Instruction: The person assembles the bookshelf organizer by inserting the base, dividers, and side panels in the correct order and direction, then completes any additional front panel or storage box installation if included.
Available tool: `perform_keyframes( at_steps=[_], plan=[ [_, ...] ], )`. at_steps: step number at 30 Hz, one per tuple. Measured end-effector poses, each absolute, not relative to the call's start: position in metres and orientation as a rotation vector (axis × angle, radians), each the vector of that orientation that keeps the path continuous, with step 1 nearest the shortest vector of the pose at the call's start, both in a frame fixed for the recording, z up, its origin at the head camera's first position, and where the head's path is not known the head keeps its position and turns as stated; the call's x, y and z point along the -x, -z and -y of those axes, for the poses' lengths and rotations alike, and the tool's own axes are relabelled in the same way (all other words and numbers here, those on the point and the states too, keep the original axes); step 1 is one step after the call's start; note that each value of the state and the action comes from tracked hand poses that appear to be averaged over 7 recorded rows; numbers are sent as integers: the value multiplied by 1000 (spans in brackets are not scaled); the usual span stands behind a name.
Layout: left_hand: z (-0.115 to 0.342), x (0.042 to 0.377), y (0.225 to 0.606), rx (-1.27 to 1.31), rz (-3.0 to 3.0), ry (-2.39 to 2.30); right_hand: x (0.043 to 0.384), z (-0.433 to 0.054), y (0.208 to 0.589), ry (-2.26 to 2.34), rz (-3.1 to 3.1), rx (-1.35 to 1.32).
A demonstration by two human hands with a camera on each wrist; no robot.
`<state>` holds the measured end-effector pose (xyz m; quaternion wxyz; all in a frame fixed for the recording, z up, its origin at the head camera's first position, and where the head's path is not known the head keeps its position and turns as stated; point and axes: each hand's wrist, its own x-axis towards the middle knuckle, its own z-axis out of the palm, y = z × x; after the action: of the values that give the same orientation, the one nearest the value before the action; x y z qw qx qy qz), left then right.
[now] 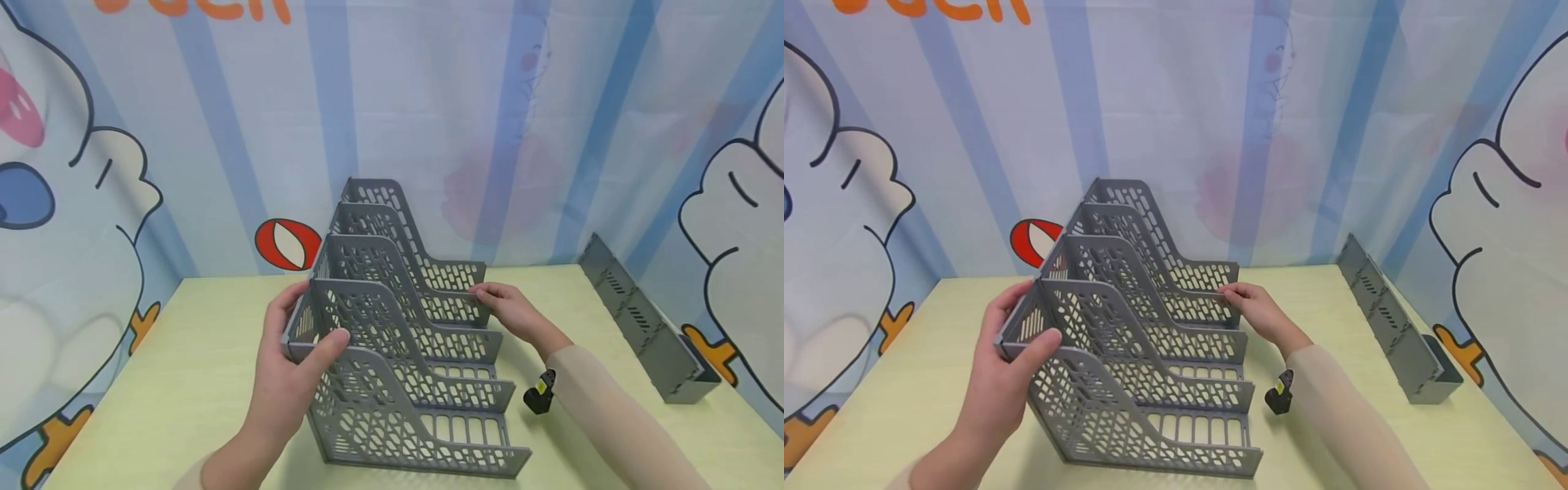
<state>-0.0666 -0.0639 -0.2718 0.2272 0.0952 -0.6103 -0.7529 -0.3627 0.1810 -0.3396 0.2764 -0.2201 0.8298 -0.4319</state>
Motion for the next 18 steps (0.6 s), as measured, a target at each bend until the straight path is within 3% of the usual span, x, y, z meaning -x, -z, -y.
perform_keyframes(
  at_steps=[18],
  plan=[
    [53,64,270,-241,1674,2100,375,-182,345,1216,-2191,664]
  ],
)
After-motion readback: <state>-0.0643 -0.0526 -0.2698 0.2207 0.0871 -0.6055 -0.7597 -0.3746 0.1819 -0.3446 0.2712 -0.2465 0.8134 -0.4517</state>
